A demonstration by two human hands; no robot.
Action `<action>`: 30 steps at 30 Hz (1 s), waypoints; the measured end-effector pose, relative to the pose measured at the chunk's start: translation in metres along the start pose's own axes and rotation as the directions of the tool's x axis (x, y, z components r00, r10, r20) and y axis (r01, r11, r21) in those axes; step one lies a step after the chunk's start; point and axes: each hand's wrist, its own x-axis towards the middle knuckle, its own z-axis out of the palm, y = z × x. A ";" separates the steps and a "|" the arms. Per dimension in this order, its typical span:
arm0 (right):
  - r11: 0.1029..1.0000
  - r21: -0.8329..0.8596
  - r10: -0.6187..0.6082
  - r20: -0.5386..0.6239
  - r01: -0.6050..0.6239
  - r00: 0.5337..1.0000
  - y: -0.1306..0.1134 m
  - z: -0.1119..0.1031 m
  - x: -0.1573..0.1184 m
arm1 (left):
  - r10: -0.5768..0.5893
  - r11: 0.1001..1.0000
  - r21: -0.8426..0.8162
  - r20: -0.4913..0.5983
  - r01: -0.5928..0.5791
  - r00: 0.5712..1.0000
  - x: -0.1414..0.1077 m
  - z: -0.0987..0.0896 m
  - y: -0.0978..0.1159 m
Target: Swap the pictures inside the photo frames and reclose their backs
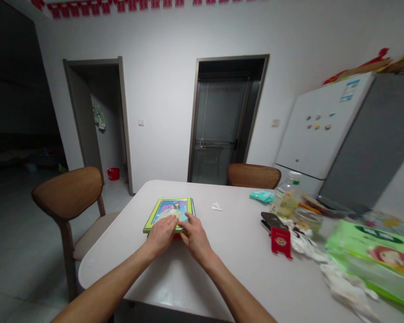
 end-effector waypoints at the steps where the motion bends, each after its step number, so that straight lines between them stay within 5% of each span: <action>1: 0.999 0.049 0.009 -0.065 -0.005 0.998 -0.005 -0.005 0.000 | -0.001 1.000 0.003 -0.033 0.001 0.999 -0.001 -0.006 0.000; 5: 0.907 0.390 0.274 -0.260 -0.159 0.926 -0.027 -0.020 0.001 | -0.101 0.995 -0.009 -0.229 0.101 0.968 -0.013 -0.050 -0.009; 8: 0.678 0.672 0.468 -0.082 -0.298 0.880 -0.045 -0.012 -0.005 | -0.210 0.977 -0.052 -0.372 0.205 0.904 -0.034 -0.088 -0.012; 11: 0.372 0.817 0.534 0.200 -0.440 0.822 -0.067 0.013 -0.012 | -0.365 0.925 -0.302 -0.524 0.233 0.770 -0.063 -0.106 -0.005; 14: 0.058 0.873 0.536 0.382 -0.485 0.752 -0.087 0.039 -0.014 | -0.592 0.716 -0.684 -0.487 0.141 0.642 -0.090 -0.101 0.008; 17: -0.128 0.919 0.536 0.380 -0.373 0.754 -0.093 0.047 -0.016 | -0.701 0.430 -0.902 -0.302 0.046 0.646 -0.108 -0.086 0.018; 20: -0.143 0.940 0.585 0.332 -0.309 0.740 -0.082 0.036 -0.026 | -0.683 0.310 -0.948 -0.170 0.071 0.710 -0.121 -0.075 0.017; 24: -0.023 0.879 0.624 0.385 -0.476 0.680 -0.056 0.010 -0.051 | -0.608 0.214 -0.945 0.071 0.249 0.791 -0.142 -0.062 0.004; 27: 0.107 0.779 0.643 0.420 -0.618 0.640 -0.039 -0.002 -0.071 | -0.443 0.237 -0.917 0.191 0.320 0.876 -0.161 -0.040 -0.004; 30: 0.275 0.664 0.626 0.425 -0.695 0.654 -0.024 -0.005 -0.084 | -0.241 0.360 -0.876 0.245 0.321 0.939 -0.180 -0.017 -0.008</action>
